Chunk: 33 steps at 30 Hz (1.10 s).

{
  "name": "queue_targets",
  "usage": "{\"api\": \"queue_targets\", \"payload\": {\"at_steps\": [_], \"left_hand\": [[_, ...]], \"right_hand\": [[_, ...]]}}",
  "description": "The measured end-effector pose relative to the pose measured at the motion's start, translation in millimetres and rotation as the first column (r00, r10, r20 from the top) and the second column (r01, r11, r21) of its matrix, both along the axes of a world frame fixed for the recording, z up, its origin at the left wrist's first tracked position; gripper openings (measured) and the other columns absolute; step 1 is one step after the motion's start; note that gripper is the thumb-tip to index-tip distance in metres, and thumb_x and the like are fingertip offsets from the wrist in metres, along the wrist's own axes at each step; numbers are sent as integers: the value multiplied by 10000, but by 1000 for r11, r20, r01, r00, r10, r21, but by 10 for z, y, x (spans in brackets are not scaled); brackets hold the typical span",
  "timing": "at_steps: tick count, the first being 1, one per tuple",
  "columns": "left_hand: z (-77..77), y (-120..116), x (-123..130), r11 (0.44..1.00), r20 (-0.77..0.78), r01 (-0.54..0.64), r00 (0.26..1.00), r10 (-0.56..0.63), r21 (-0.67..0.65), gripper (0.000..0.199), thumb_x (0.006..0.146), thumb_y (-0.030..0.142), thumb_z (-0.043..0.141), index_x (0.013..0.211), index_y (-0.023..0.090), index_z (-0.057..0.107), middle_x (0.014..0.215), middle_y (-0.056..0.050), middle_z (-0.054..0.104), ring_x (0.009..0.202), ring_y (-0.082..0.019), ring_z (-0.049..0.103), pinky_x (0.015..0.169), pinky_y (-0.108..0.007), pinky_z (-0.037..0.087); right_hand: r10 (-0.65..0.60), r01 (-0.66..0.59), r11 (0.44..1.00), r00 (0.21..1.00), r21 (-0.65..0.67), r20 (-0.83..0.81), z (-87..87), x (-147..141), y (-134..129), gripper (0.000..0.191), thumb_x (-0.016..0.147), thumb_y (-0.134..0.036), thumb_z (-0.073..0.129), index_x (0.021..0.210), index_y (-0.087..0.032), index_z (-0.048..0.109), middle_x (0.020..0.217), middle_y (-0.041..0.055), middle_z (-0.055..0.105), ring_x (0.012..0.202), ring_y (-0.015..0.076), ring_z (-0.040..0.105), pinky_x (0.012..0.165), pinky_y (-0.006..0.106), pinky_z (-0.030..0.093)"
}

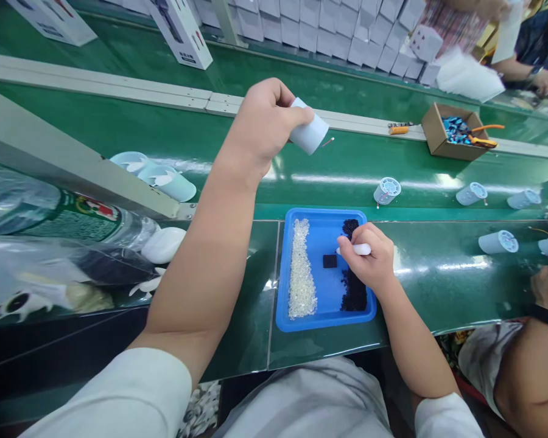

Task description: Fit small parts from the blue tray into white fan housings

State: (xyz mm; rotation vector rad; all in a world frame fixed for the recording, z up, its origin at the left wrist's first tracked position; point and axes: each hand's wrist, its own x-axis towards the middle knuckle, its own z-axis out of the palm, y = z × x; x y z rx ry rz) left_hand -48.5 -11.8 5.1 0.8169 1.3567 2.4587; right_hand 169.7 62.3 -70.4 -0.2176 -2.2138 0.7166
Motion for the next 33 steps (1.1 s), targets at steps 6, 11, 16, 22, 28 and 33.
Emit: {"api": "queue_targets", "payload": {"at_steps": [6,11,16,22,28,33], "left_hand": [[119,-45,114,846,-180,-197,976,121,-496,450,759,0,621,541,215,291,675,15,283,617,-80,275,617,-297,250],[144,-54,136,846,-196,-204,973,121,-492,438,741,40,637,549,216,286,661,21,295,608,-89,286,616,-308,284],[137,-28,137,745,-278,-355,932,233,-565,459,711,80,699,534,198,292,607,19,356,585,-100,408,570,-281,395],[142,-31,149,819,-218,-223,968,123,-529,438,761,48,635,549,201,283,650,21,321,592,-74,359,594,-275,331],[133,-40,157,829,-192,-210,973,127,-518,419,768,57,635,564,184,292,672,28,288,660,-64,425,631,-239,277],[130,-29,158,829,-201,-203,973,112,-520,426,762,45,618,556,197,278,665,35,297,617,-57,325,634,-261,270]], "right_hand": [[91,-90,995,995,34,-28,-50,-25,-43,396,836,-287,651,553,-240,379,572,-15,559,504,125,502,487,288,405],[47,-48,998,998,-32,-42,-21,-9,-33,372,862,-269,619,574,-239,385,565,-20,560,503,122,515,492,284,412],[11,-9,988,1000,-156,11,-19,0,-29,314,875,-287,601,632,-247,405,550,-29,567,513,136,570,494,279,442],[5,-6,989,1000,-149,-11,-39,-11,-20,293,861,-290,629,659,-242,421,553,-39,568,512,129,574,492,261,449],[-11,11,996,1000,-87,-1,-50,-21,-12,299,854,-276,630,640,-233,427,558,-42,563,495,108,541,493,239,432],[-17,19,999,999,-51,40,-63,-28,-2,302,857,-277,612,627,-232,420,552,-40,546,488,101,504,500,237,414]]}}
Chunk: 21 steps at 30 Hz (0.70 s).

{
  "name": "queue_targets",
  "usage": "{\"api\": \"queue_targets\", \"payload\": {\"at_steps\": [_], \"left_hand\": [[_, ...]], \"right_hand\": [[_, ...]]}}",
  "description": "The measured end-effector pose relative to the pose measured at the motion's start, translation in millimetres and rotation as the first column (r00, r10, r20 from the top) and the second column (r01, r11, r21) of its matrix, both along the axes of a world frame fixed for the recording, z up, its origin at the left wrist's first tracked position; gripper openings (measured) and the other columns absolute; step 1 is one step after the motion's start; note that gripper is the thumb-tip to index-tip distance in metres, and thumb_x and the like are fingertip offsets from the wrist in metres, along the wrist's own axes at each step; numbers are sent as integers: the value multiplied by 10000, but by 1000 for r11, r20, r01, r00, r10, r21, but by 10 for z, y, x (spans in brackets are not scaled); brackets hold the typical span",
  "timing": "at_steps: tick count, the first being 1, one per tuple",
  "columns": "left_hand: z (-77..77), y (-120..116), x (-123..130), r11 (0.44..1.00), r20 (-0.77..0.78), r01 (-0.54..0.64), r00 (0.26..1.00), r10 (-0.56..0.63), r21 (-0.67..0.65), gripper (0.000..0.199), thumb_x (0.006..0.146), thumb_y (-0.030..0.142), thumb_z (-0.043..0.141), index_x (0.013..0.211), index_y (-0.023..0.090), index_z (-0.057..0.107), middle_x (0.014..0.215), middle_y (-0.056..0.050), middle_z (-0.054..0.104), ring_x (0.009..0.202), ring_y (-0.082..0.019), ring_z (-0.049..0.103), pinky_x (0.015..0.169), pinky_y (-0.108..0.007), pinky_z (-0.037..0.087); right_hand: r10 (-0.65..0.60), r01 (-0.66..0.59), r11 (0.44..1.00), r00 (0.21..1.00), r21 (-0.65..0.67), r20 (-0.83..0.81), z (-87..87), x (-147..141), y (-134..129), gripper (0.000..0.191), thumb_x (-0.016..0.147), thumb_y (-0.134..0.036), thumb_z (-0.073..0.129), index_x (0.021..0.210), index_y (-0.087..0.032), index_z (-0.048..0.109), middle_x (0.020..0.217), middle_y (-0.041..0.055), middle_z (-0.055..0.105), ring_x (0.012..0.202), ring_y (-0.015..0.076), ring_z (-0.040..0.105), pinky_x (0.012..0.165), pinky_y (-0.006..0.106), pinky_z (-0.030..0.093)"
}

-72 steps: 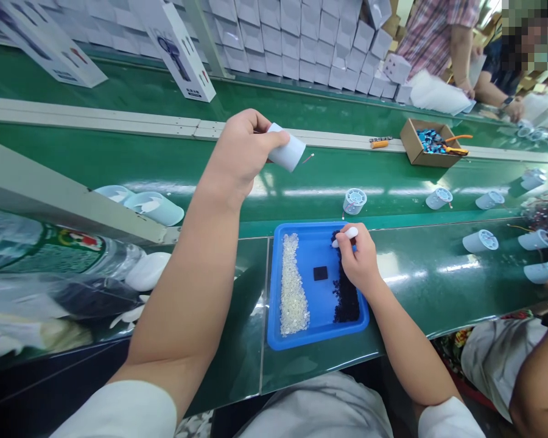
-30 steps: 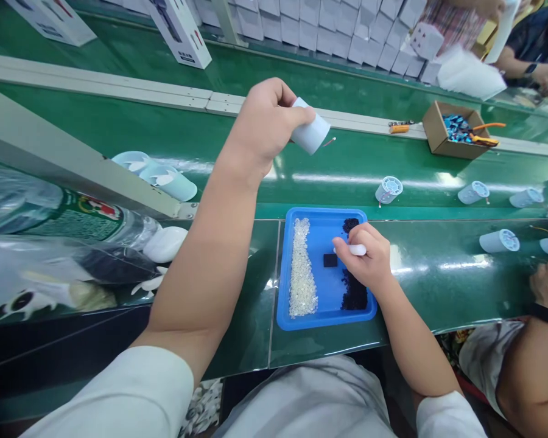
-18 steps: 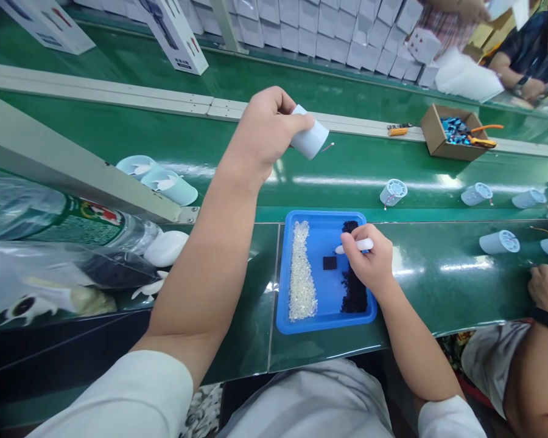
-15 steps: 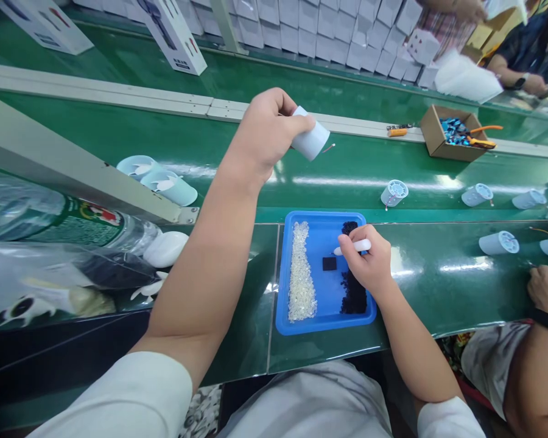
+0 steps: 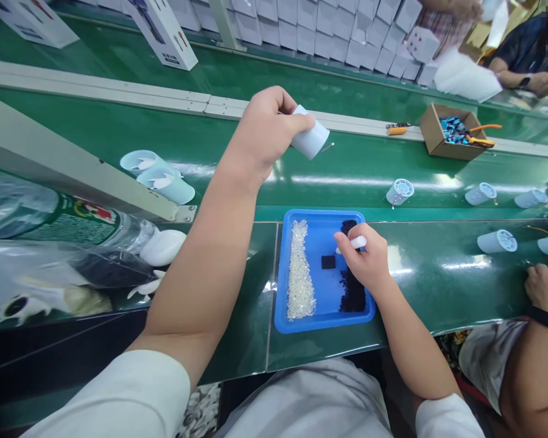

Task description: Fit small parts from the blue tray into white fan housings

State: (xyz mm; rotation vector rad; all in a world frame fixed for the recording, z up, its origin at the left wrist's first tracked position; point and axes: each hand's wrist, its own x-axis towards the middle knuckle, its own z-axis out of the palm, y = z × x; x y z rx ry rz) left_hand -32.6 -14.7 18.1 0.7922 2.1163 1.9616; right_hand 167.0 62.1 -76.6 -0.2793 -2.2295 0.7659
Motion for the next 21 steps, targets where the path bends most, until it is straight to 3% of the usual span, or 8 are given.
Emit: {"api": "queue_targets", "payload": {"at_steps": [3,8,14,18,21], "left_hand": [[3,2,6,1000,2,5,1000,-5,24,421,740,36,620,552,202,281,662,28,310,604,-77,286,633,-285,263],[-26,33,16,1000,54,7,998,-8,9,383,717,65,641,553,197,321,664,14,340,652,-108,403,655,-282,309],[-156,159,37,995,205,79,975,-89,58,235,732,89,616,628,176,425,680,24,429,733,-110,503,697,-244,398],[-217,228,101,983,435,148,882,-181,110,142,763,167,568,668,181,464,683,15,492,656,-116,504,589,-250,423],[-242,250,155,972,519,188,822,-235,142,115,777,184,564,698,178,480,709,14,512,654,-113,515,568,-255,446]], "right_hand": [[20,-21,1000,998,20,65,1,-15,31,307,855,-293,600,616,-232,417,541,-43,517,480,98,470,493,238,387],[55,-53,998,998,-45,44,37,-16,37,295,854,-300,606,629,-230,429,560,-42,521,501,99,474,515,241,390],[232,-219,966,969,-135,85,8,2,-45,278,842,-306,638,630,-221,479,574,-35,528,526,107,491,520,251,413],[90,-144,950,976,-278,-197,-53,-1,-21,109,861,-316,641,812,-234,587,732,-17,609,615,128,595,584,279,499],[-50,-132,887,926,-443,-375,-73,-3,18,141,860,-366,667,899,-253,593,848,-11,634,681,147,682,675,332,578]]}}
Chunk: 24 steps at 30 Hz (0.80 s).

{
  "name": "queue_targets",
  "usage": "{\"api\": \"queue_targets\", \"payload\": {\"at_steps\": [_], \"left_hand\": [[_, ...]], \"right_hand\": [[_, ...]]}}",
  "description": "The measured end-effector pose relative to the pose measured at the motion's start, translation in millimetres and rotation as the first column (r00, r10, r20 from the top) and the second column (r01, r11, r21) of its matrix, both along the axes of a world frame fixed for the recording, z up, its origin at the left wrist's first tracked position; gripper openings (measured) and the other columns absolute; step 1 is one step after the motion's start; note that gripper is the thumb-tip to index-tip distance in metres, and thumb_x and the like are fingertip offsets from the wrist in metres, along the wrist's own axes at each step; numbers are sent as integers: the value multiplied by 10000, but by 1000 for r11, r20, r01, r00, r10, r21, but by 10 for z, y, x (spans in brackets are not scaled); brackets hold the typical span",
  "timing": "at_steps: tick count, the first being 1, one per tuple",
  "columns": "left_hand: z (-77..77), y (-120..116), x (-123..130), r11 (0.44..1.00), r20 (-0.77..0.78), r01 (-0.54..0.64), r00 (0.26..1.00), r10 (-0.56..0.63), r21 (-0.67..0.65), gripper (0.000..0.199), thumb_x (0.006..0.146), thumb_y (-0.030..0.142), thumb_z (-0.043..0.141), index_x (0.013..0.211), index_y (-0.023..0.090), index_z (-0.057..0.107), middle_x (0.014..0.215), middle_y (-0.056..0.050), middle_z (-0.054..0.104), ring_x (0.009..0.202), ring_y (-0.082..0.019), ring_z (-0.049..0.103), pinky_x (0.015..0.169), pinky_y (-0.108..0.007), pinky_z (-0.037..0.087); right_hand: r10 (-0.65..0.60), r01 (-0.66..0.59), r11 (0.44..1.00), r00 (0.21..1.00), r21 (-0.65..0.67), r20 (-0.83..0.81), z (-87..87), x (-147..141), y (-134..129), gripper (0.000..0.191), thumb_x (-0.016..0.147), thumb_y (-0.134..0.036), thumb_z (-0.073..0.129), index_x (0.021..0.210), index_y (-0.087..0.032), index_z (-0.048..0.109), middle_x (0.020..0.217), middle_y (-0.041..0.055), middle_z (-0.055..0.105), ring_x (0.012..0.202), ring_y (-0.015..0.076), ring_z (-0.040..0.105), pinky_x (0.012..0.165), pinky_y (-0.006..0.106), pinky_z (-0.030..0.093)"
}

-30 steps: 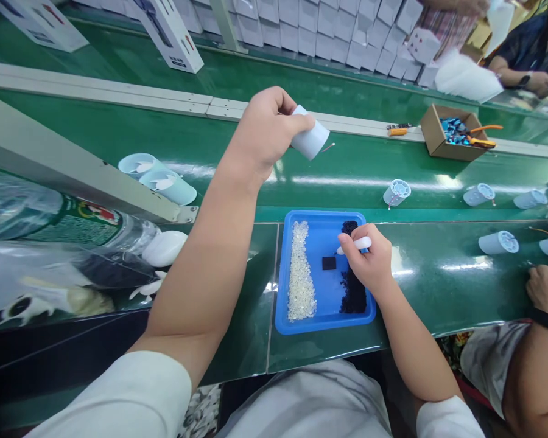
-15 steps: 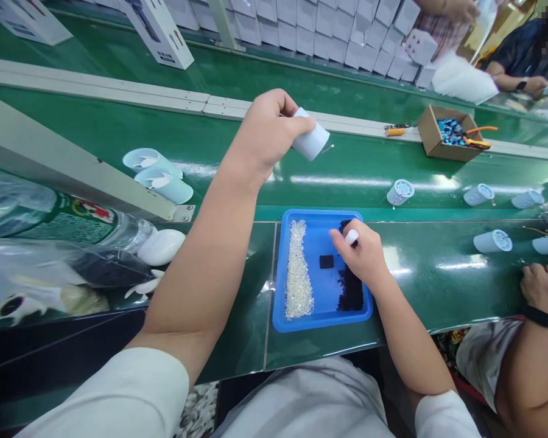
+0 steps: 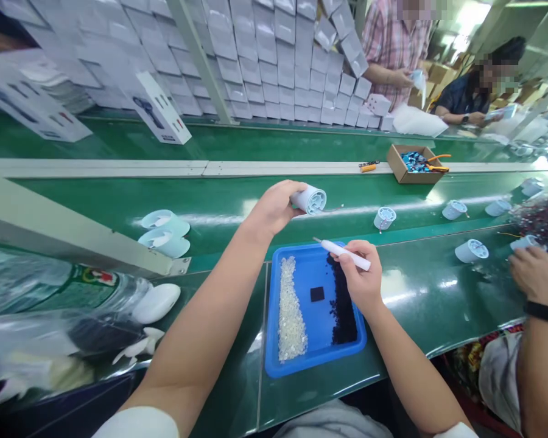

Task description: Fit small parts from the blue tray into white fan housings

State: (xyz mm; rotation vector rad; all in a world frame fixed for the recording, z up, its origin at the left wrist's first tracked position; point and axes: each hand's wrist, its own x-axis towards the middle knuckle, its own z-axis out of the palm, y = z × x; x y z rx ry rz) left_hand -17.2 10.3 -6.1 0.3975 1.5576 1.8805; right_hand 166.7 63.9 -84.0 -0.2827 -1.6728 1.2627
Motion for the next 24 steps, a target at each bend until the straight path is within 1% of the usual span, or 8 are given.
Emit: {"api": "queue_targets", "payload": {"at_steps": [3,6,8,14,19,21,24], "left_hand": [[-11,-1,55,996,-34,84,996,-85,-35,152,782,187,609,724,181,469,728,23,526,654,-100,519,601,-252,451],[5,-14,117,982,-134,171,974,-181,-78,175,795,195,634,731,178,472,737,30,521,650,-86,504,623,-246,422],[26,-22,155,975,-193,196,958,-213,-102,173,810,205,633,729,174,483,742,30,508,648,-82,484,626,-248,401],[49,-26,206,973,-265,203,938,-226,-108,152,818,231,632,750,176,508,783,14,534,698,-96,496,676,-254,403],[25,-21,216,968,-307,212,920,-245,-136,159,806,313,639,777,176,564,825,-16,592,743,-125,534,689,-263,410],[28,-22,228,965,-341,199,907,-248,-170,190,811,350,630,759,176,571,802,-22,599,722,-132,529,674,-270,399],[64,-31,271,961,-402,148,885,-234,-232,233,809,372,630,697,183,551,724,-11,577,656,-129,489,634,-275,364]], "right_hand": [[-43,37,993,998,-108,-48,4,-7,12,195,843,-410,696,920,-250,614,899,8,679,783,178,734,747,359,611],[-45,41,985,999,-169,-22,16,-17,-2,254,853,-455,678,981,-241,631,914,34,735,864,204,751,785,373,624],[-38,36,980,999,-195,-7,23,-20,-15,288,860,-484,659,997,-232,634,921,47,756,879,213,757,798,379,629],[-50,55,977,998,-204,29,29,-6,-21,353,867,-528,629,1022,-210,636,946,79,775,886,227,763,821,397,634],[-63,73,980,996,-187,59,31,15,-22,376,869,-534,623,1046,-202,635,961,97,779,915,240,760,844,426,632],[-65,77,982,995,-174,69,26,25,-26,375,872,-530,621,1056,-204,637,961,101,780,915,243,760,850,437,628],[-73,84,982,995,-168,70,11,44,-33,358,882,-506,620,1075,-205,643,959,100,778,917,242,756,857,444,618]]}}
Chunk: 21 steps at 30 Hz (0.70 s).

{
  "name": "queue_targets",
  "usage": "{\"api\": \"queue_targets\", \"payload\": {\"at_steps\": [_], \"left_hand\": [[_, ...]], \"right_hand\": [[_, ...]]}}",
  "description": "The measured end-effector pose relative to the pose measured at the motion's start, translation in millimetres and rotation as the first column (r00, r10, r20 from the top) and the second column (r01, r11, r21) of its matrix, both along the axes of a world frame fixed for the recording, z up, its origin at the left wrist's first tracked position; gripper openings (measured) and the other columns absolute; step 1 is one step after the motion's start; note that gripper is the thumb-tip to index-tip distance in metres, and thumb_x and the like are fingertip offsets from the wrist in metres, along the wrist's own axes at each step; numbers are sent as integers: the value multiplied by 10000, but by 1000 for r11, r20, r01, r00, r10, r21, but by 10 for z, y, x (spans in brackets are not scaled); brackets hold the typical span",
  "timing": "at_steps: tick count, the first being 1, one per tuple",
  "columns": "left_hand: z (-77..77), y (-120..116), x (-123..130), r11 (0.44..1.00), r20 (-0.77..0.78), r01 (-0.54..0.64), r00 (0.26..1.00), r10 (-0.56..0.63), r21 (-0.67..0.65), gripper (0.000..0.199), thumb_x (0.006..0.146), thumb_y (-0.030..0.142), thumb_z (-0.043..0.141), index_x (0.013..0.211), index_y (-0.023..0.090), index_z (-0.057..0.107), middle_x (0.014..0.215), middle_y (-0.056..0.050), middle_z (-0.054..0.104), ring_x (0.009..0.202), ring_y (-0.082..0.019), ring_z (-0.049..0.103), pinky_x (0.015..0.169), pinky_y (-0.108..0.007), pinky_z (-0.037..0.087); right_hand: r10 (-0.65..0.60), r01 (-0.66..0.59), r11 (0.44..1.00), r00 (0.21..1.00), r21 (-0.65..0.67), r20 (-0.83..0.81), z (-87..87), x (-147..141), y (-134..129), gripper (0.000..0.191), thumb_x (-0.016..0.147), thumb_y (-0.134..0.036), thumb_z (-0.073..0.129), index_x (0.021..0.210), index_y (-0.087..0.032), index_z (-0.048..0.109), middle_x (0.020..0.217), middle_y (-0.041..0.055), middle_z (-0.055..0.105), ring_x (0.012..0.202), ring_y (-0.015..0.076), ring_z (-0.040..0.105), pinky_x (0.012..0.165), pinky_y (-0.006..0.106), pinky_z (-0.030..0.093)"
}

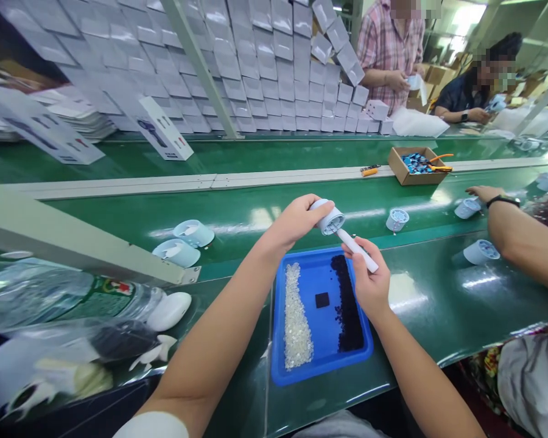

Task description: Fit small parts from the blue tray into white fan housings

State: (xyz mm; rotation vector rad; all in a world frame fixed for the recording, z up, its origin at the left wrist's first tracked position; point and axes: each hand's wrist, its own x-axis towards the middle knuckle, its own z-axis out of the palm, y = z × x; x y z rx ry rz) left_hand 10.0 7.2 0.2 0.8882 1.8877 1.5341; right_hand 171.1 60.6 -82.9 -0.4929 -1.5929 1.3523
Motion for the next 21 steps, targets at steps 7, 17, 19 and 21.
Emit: {"api": "queue_targets", "payload": {"at_steps": [7,17,19,21], "left_hand": [[68,48,234,991,6,-91,996,91,102,268,797,273,647,632,210,446,672,26,492,649,-115,444,658,-273,360],[-186,253,471,846,379,-302,916,130,439,519,859,234,612,530,176,215,595,49,284,563,-80,306,602,-262,333],[-176,246,488,850,443,-301,892,90,433,513,858,227,608,535,177,211,582,49,264,543,-75,293,571,-259,316],[-163,237,496,850,473,-314,877,89,423,507,851,258,612,541,179,219,576,47,258,537,-73,293,549,-255,306]], "right_hand": [[-93,87,995,988,51,126,-15,54,40,390,854,-488,656,1112,-196,679,665,-2,661,579,138,618,591,290,541],[193,-198,980,951,-4,243,-21,23,-63,484,896,-604,517,1012,-157,661,449,-95,322,380,84,308,370,233,251],[222,-217,975,956,-48,190,-18,7,-91,470,904,-593,516,1026,-158,647,442,-107,289,372,81,282,373,237,238],[257,-245,965,954,-89,156,-16,-1,-108,456,912,-580,517,1045,-161,636,442,-117,263,369,78,257,380,242,228]]}}
